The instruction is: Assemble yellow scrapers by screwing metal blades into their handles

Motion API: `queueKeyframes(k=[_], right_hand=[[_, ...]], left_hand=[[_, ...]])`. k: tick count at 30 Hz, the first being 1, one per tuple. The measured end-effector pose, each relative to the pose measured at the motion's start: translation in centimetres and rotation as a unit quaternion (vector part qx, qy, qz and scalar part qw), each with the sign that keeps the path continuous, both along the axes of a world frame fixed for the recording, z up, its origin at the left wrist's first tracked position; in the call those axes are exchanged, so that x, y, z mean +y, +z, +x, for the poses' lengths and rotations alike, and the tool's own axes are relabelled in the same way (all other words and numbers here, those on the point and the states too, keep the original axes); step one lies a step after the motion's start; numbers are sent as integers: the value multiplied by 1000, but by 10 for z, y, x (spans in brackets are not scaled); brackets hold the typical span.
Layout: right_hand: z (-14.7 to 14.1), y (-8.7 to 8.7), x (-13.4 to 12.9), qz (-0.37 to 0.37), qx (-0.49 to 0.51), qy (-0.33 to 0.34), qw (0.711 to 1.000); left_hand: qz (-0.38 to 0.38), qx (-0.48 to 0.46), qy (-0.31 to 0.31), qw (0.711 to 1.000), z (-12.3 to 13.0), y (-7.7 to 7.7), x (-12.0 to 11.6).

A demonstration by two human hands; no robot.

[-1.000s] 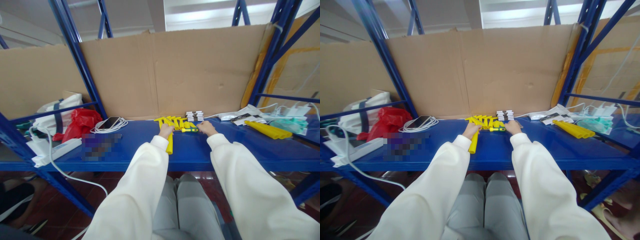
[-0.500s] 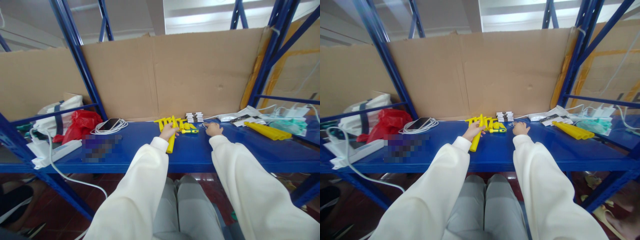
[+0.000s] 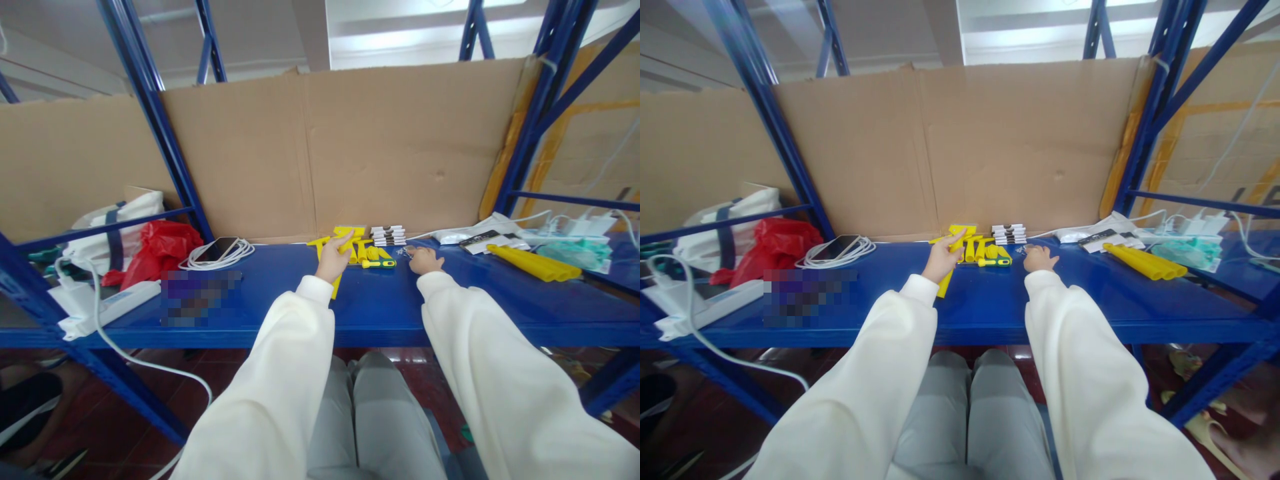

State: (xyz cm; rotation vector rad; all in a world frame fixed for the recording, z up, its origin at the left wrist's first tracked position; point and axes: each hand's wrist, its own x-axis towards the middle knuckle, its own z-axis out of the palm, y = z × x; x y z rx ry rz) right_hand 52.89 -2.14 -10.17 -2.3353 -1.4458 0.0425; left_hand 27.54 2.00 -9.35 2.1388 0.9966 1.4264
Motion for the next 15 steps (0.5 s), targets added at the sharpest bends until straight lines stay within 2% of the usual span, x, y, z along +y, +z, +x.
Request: queueKeyframes(k=[2, 7, 10, 15], right_hand=[[1, -1, 0, 4, -2, 2, 1000], [1, -2, 2, 1, -5, 10, 1000], [0, -2, 4, -7, -7, 24, 1000], [-4, -2, 10, -22, -37, 49, 998]], left_hand=[[38, 78, 13, 996, -3, 1, 0], [47, 243, 9, 969, -2, 4, -6], [38, 278, -22, 960, 1, 3, -8], [23, 281, -64, 957, 3, 1, -8]])
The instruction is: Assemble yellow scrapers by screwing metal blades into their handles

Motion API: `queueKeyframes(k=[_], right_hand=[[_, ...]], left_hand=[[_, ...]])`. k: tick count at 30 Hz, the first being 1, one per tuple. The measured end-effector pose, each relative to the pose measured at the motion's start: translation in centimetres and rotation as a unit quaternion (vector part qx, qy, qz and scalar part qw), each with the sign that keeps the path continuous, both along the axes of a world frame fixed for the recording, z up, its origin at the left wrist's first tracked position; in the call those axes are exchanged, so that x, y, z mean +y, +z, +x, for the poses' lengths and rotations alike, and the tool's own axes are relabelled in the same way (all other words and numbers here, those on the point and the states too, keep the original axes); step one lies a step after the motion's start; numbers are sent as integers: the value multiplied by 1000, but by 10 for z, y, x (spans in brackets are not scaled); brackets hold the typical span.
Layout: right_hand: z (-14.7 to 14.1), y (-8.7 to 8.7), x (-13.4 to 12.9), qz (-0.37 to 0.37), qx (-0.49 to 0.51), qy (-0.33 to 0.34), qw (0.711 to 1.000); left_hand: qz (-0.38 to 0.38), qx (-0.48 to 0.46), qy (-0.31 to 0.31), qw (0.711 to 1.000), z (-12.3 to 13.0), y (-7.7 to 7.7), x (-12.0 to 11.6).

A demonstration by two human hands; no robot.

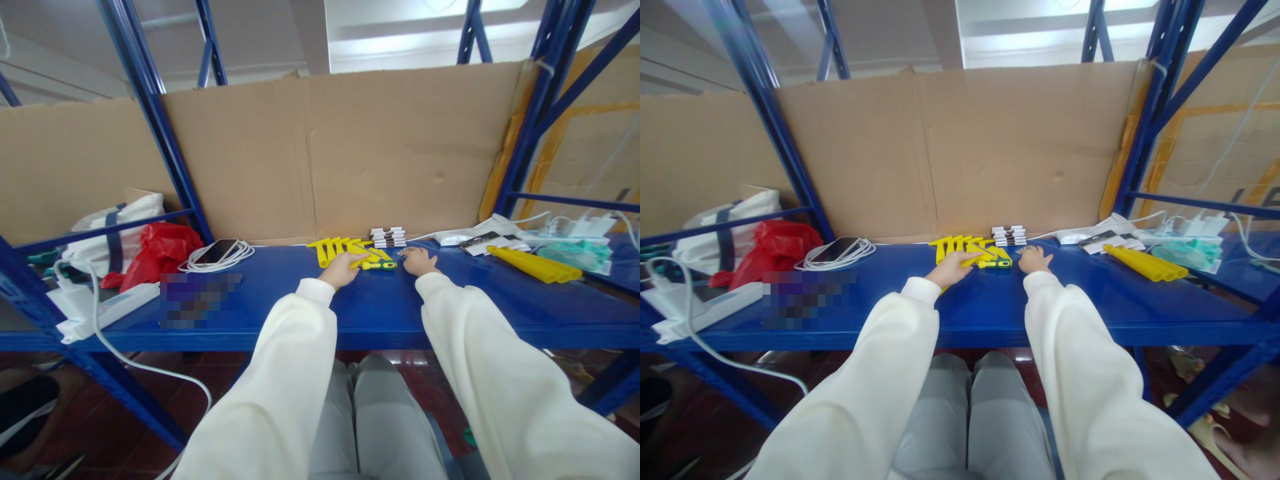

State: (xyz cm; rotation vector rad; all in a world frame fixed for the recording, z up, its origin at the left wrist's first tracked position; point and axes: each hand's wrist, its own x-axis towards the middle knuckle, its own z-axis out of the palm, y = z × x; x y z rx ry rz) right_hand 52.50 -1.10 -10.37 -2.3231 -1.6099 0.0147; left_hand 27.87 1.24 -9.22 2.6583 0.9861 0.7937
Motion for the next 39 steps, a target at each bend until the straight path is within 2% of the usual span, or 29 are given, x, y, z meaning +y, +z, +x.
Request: queueKeyframes(k=[5, 15, 22, 25, 27, 31, 34, 39], right_hand=[[-2, 0, 4, -19, -38, 5, 999], [-4, 4, 3, 22, -60, 38, 997], [-8, 6, 4, 9, -20, 11, 1000], [-9, 9, 5, 51, 32, 18, 998], [-13, 11, 7, 96, 115, 56, 987], [-26, 11, 8, 160, 272, 183, 931], [-35, 9, 7, 179, 300, 242, 905], [-42, 9, 6, 170, 296, 281, 897]], left_hand=[[-11, -3, 9, 1000, 1, -1, -1], [-13, -15, 23, 1000, 4, -2, -2], [-27, 7, 43, 999, 5, -2, -5], [-20, 29, 52, 998, 7, -2, -5], [-12, 39, 60, 997, 7, -4, -4], [2, 30, 63, 998, 8, -8, -1], [3, 24, 55, 998, 8, -10, 0], [8, 41, 45, 998, 8, -11, 1]])
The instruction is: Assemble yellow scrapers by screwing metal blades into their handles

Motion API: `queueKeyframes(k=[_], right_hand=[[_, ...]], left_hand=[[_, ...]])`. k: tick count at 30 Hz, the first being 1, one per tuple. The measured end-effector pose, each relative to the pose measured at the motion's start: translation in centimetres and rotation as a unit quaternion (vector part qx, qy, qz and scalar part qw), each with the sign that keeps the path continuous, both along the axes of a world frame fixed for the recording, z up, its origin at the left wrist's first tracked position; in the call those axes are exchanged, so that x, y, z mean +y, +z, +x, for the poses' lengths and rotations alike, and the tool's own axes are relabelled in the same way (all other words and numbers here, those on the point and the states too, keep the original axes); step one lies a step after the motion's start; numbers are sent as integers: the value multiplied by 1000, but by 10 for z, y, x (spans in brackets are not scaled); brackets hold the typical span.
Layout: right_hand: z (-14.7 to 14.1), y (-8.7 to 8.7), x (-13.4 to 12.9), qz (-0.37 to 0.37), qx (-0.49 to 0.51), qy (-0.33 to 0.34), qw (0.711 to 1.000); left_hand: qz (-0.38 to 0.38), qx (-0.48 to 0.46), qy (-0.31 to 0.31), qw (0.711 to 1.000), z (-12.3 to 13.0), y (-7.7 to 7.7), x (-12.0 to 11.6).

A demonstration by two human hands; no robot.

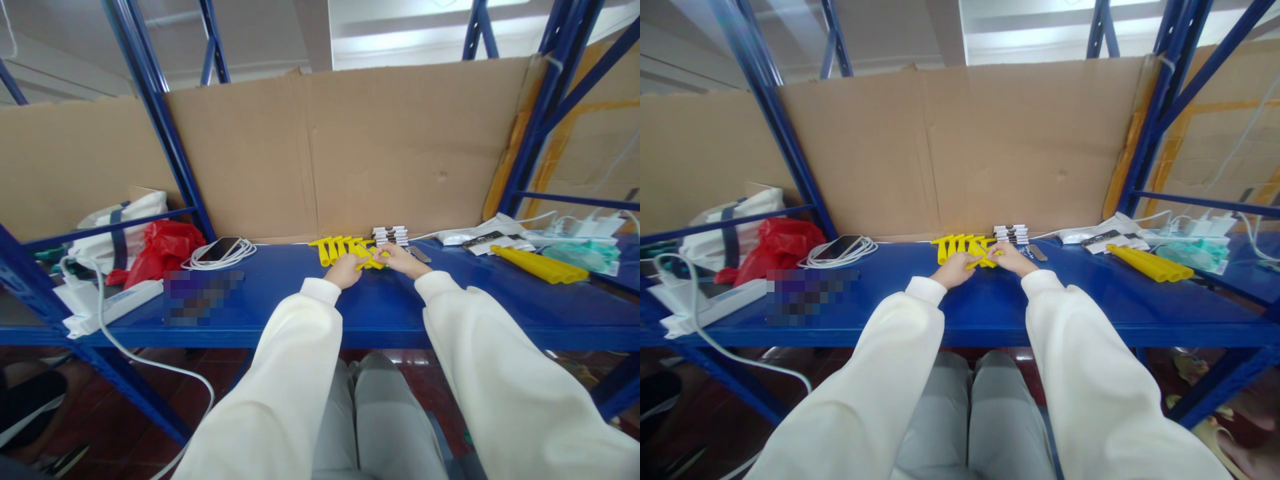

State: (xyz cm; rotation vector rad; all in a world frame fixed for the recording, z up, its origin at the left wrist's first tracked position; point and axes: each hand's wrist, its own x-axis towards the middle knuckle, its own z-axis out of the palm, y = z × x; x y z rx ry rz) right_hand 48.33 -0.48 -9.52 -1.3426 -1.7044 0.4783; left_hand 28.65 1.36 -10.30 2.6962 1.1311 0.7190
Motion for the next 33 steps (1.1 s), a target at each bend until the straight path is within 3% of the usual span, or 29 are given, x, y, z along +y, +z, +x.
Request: queueKeyframes(k=[9, 21, 33], right_hand=[[0, 3, 0, -13, -33, 4, 999], [1, -6, 2, 1, 12, -25, 1000], [-2, -4, -3, 15, 23, -15, 1000]], left_hand=[[-6, -32, -6, 999, 1, -4, 4], [-15, -61, 8, 998, 2, -3, 2], [10, -17, 6, 1000, 0, 2, -1]])
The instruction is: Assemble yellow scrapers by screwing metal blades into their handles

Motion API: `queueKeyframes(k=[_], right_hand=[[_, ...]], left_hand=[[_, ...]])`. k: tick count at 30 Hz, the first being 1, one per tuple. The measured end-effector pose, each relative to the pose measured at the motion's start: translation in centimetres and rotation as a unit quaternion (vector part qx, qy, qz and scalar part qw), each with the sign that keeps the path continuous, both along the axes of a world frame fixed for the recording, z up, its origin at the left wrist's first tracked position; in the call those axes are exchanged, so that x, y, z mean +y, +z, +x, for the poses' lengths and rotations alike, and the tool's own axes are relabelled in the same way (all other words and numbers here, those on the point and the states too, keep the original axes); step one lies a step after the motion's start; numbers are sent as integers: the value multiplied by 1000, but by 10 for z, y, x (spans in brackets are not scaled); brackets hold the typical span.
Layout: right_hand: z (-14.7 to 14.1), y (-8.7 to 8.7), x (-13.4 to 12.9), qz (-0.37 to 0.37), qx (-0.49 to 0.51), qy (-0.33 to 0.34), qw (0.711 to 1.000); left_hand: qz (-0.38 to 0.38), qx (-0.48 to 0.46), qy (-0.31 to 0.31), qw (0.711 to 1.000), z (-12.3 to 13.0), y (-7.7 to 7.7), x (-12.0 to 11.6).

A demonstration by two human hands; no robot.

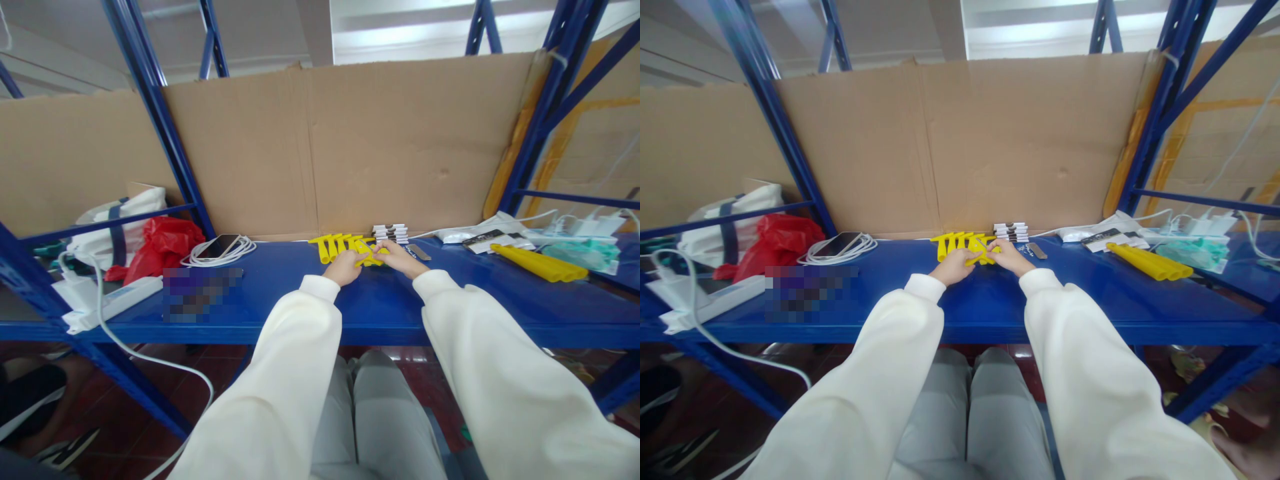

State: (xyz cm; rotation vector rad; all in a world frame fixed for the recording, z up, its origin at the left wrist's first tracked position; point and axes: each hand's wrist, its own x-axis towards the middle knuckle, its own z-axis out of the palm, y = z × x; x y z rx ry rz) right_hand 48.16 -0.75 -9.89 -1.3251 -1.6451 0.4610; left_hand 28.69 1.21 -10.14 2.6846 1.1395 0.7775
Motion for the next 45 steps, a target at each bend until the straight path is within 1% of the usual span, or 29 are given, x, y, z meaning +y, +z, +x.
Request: queueKeyframes(k=[6, 9, 13, 20, 24, 26, 30, 34, 38, 42, 45], right_hand=[[-1, 3, 0, -33, 48, 3, 998], [1, 3, 0, -51, 78, 11, 996], [5, -1, 2, -48, 101, 38, 993], [10, -4, 9, -49, 110, 58, 991], [9, 0, 4, -96, 154, 87, 979], [8, 2, 0, -100, 166, 77, 978], [8, 6, -2, -48, 178, 31, 982], [10, 6, -2, -57, 133, 45, 988], [11, 4, 0, -71, 89, 41, 993], [11, 2, 3, -67, 93, 28, 993], [12, 0, 3, -65, 100, 15, 993]], left_hand=[[7, 3, -1, 1000, 0, 1, -3], [14, 38, 3, 999, 1, 5, -6], [33, 77, -6, 996, 1, 8, -8], [52, 63, -35, 996, -2, 5, -7], [63, 55, -45, 995, -4, 5, -5], [65, 45, -51, 996, -4, 5, -3], [70, 3, -57, 996, -4, 6, 1], [74, 12, -45, 996, -4, 8, 0], [72, 61, -22, 995, -4, 11, -12], [70, 126, 36, 989, -2, 13, -27], [71, 174, 58, 980, 0, 14, -36]])
